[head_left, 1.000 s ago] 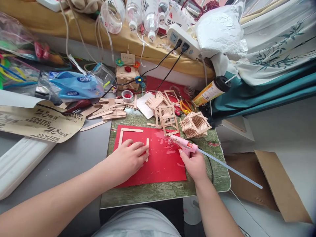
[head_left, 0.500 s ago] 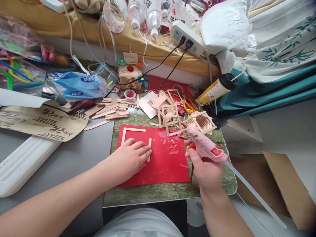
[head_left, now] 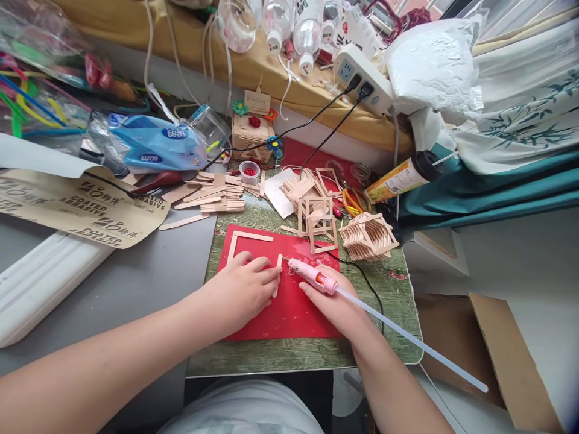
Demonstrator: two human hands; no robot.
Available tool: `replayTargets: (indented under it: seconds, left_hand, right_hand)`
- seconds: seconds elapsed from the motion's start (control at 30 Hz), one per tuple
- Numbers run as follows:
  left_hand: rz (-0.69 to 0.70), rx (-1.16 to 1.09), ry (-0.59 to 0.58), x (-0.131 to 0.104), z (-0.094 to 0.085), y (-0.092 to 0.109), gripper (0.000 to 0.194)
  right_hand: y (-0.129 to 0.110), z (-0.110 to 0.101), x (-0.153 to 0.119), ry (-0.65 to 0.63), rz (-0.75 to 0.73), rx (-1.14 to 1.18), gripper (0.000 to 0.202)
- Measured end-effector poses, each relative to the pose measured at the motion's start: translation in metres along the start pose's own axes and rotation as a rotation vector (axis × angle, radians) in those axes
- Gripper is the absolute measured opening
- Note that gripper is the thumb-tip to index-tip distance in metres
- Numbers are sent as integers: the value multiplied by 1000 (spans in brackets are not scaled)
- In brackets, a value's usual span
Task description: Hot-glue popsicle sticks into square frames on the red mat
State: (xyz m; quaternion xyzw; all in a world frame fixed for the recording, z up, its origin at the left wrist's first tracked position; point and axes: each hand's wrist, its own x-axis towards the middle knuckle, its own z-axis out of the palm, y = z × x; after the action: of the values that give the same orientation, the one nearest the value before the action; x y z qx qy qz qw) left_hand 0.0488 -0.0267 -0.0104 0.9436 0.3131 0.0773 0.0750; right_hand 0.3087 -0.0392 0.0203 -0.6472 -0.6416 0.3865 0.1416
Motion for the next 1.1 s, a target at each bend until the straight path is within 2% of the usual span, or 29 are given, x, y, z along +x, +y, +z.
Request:
replayTargets:
  seconds: [0.17, 0.73, 1.1]
  left_hand:
    - [9, -37, -9, -1, -6, -4, 32]
    - [18, -61, 28, -4, -1, -6, 27]
    - [15, -87, 4, -4, -3, -6, 31]
  right_hand:
    - [-6, 2, 4, -6, 53, -90, 17]
    - [-9, 17, 4, 125, 103, -181, 32]
    - [-8, 16, 5, 86, 149, -143, 32]
